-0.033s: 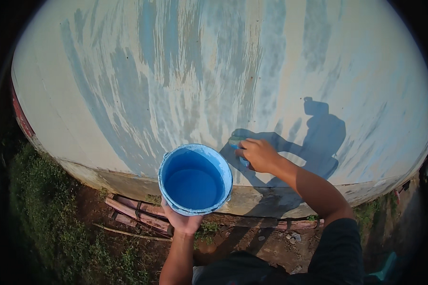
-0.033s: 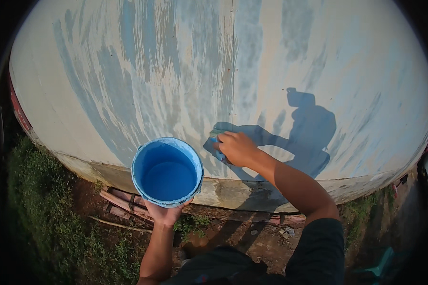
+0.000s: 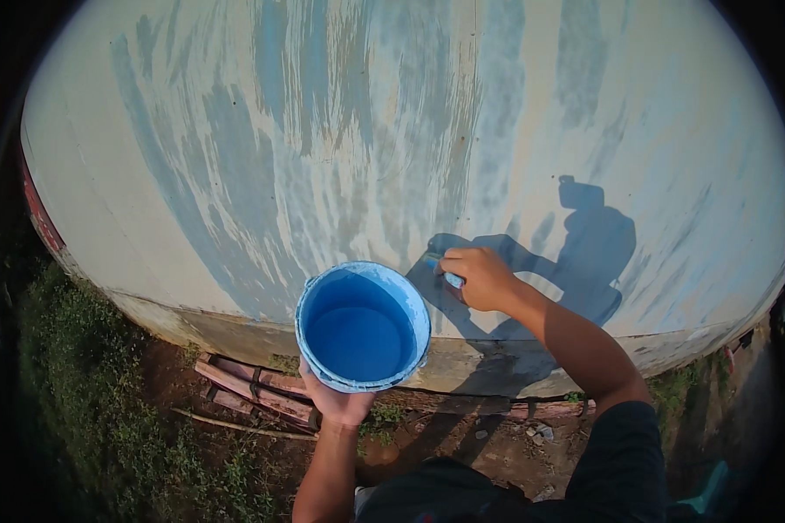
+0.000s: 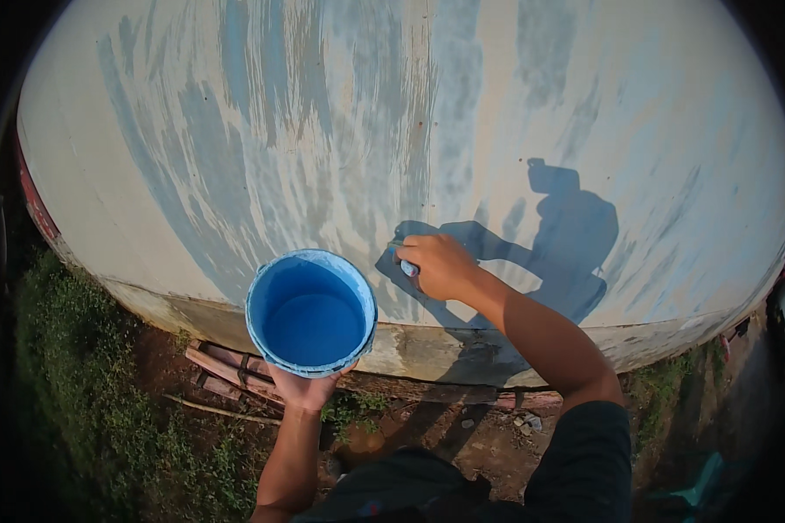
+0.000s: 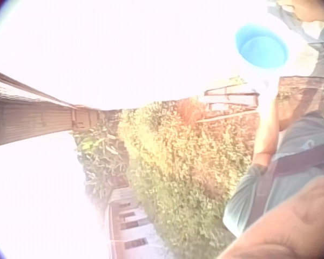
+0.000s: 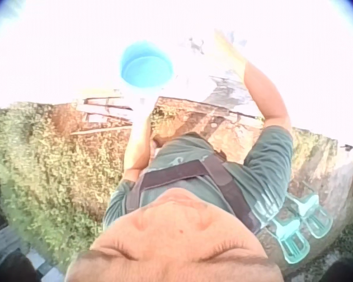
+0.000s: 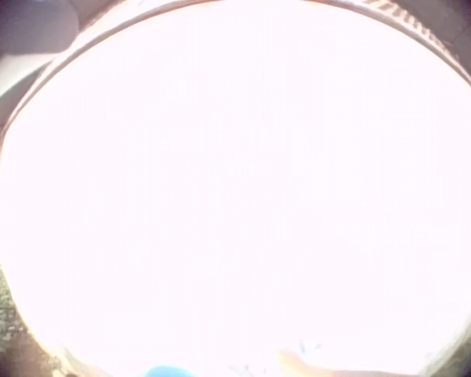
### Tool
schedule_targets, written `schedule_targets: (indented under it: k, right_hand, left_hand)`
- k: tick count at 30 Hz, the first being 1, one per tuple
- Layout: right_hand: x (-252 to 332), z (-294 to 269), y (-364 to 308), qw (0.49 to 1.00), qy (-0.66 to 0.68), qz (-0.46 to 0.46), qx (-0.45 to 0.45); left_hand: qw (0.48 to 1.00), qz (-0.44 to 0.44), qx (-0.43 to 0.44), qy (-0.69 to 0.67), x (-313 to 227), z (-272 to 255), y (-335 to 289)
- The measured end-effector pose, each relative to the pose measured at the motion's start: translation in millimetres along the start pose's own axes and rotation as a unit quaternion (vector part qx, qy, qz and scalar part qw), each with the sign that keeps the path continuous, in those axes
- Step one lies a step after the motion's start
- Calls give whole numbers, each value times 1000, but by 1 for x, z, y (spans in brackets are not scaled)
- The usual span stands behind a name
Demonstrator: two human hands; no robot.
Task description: The person paints a large exterior wall with blue paint using a paintbrush, dipping the brush into a paint bucket and applying the paint to the wall.
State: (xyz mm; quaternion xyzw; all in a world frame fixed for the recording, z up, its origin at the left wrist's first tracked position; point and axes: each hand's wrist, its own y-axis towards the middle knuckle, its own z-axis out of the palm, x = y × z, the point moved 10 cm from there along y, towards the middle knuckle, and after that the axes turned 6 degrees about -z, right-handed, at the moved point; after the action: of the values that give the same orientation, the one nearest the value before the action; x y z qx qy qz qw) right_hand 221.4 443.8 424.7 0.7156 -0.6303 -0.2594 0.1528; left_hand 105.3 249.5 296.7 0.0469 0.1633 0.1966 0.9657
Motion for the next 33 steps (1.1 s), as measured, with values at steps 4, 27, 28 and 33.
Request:
schedule_targets:
  k: [4,27,28,33]
  right_hand:
    - [-20,-74,-11,954,211,145,-160]
    - [80,-55,-52,822,444,292,-205]
    - [82,-53,-52,822,444,291,-205]
    - [83,-44,-56,825,428,295,-222]
  left_hand:
    - [1000,-4,-3,-17,2,-32,-1]
    - [993,47,-34,102,9,-70,-16]
    - [993,50,-41,103,7,-69,-17]
    - [992,51,-42,105,3,-65,-23]
